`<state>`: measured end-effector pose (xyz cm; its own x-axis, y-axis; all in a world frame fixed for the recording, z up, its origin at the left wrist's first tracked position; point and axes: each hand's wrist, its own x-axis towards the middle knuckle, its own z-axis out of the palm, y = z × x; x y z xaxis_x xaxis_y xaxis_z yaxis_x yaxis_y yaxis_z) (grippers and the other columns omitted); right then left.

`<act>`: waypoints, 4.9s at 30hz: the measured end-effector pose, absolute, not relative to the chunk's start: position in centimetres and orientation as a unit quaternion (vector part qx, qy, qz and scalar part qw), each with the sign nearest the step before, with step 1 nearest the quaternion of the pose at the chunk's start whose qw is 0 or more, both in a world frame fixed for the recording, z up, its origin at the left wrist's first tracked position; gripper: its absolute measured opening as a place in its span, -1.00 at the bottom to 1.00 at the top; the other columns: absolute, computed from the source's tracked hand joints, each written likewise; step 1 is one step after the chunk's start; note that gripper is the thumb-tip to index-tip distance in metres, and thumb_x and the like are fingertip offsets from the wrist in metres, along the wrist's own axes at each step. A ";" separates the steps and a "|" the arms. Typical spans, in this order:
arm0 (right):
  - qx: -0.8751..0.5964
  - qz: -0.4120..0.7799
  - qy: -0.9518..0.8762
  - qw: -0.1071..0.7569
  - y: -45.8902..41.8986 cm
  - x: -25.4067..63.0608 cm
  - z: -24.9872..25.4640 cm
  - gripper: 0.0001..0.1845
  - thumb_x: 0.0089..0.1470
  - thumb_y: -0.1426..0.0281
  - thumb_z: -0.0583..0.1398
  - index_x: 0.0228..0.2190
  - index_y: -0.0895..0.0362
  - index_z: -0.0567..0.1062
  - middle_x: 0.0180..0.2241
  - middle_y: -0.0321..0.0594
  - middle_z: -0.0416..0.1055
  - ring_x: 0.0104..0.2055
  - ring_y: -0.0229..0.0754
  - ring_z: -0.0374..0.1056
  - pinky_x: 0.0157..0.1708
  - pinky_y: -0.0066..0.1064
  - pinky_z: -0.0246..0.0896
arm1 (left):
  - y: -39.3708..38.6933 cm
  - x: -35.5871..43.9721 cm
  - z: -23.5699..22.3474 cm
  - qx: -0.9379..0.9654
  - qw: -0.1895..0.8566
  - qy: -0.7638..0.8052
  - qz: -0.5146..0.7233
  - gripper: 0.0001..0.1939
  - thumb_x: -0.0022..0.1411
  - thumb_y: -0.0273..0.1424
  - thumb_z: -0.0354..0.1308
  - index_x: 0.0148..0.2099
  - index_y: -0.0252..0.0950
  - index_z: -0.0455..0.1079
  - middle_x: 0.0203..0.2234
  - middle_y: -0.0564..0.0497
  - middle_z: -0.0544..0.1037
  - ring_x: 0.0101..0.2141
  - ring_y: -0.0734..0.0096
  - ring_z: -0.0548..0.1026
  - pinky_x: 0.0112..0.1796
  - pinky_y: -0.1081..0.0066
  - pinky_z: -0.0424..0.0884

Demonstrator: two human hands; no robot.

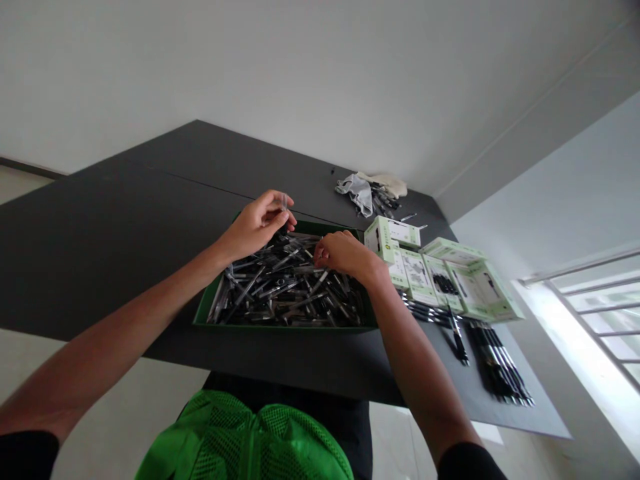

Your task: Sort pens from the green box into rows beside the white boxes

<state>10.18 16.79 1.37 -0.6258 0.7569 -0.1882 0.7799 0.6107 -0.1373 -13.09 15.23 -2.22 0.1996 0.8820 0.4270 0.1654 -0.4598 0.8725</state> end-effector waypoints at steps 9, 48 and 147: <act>0.420 -0.156 0.871 -0.200 17.8 13.8 5.4 -0.80 0.14 0.47 0.29 -0.27 0.13 0.75 -0.41 -0.23 0.65 -0.37 -0.19 0.50 -0.25 -0.34 0.31 | 15.0 -13.1 -2.1 0.721 0.369 0.399 0.430 -0.68 0.43 -0.10 0.19 -0.04 -0.27 0.40 -0.23 -0.09 0.65 -0.22 0.25 0.65 -0.11 0.23 0.58; 0.347 -0.285 0.777 -0.442 18.4 11.1 3.3 -0.70 0.37 0.14 0.22 -0.16 0.11 0.57 -0.23 -0.13 0.66 -0.20 -0.12 0.63 -0.09 -0.23 0.49 | 14.6 -13.1 -1.8 0.730 0.352 0.368 0.456 -0.59 0.43 -0.07 0.27 0.07 -0.31 0.49 -0.13 -0.17 0.73 -0.12 0.23 0.72 0.00 0.29 0.60; 0.443 -0.166 0.875 -0.103 16.6 10.1 5.7 -0.69 0.38 0.38 0.16 -0.21 0.18 0.72 -0.32 -0.14 0.69 -0.29 -0.18 0.54 -0.24 -0.42 0.25 | 15.0 -13.1 -1.7 0.677 0.342 0.302 0.577 -0.56 0.48 0.00 0.17 -0.03 -0.29 0.59 -0.39 -0.02 0.59 -0.36 0.38 0.46 -0.25 0.37 0.39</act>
<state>10.12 16.56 5.75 -0.5864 0.8094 0.0327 0.7413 0.5525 -0.3811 -13.14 15.03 -1.67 0.1513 0.8037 0.5755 0.0142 -0.5839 0.8117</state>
